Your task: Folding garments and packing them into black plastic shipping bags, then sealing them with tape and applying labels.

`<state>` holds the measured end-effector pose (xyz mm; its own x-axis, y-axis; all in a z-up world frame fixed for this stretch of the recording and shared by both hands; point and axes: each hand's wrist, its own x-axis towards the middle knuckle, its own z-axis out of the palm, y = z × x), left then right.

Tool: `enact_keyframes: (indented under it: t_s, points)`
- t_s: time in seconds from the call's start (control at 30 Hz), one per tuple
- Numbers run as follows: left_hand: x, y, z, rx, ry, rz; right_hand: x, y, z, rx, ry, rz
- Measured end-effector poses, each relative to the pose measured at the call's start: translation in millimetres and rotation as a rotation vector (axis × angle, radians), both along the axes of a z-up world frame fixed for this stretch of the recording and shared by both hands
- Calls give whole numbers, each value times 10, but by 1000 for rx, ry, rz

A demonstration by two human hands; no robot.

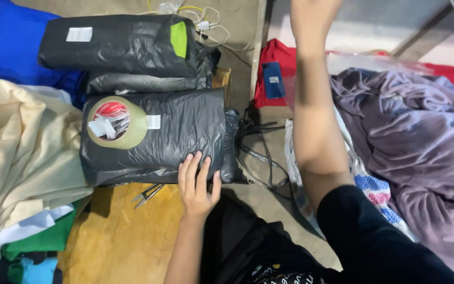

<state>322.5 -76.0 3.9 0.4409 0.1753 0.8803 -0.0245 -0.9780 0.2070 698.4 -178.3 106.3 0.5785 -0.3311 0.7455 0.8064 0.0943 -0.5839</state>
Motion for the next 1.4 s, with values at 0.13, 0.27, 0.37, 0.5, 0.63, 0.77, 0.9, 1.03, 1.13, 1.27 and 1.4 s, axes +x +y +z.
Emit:
enact_keyframes:
  t_s: [0.13, 0.27, 0.37, 0.5, 0.63, 0.77, 0.9, 1.03, 1.13, 1.27, 1.4]
  points:
    - [-41, -15, 55, -21, -2, 3, -807, 106, -200, -81, 191, 105]
    - [-30, 4, 93, -78, -13, -42, -2367, -72, -547, -228, 384, 295]
    - [-176, -73, 148, -168, 76, -38, -3125, -259, -823, -335, 388, 492]
    - [-677, -309, 258, -404, 149, -84, -3524, -407, -831, -395, 186, 881]
    - [-1640, -335, 271, -605, 90, 26, -3740, -149, -303, -1071, 321, 1493]
    - [-2698, -489, 197, -665, 125, 409, -3889, 83, -375, -1442, 241, 1482]
    - [-3191, -714, 97, -703, 55, 608, -4427, 401, -883, -837, 231, 1526]
    - [-3250, -790, 5, -735, -32, 660, -5022, 543, -1281, -753, 306, 1664]
    - [-3183, -762, -9, -569, -26, 783, -5130, 590, -1363, -797, 263, 1716]
    - [-3143, -768, 109, -197, 91, 1189, -5058, 670, -1464, -878, 272, 1723]
    - [-3053, -788, -6, -402, 167, 1254, -5046, 622, -1418, -979, 258, 1751]
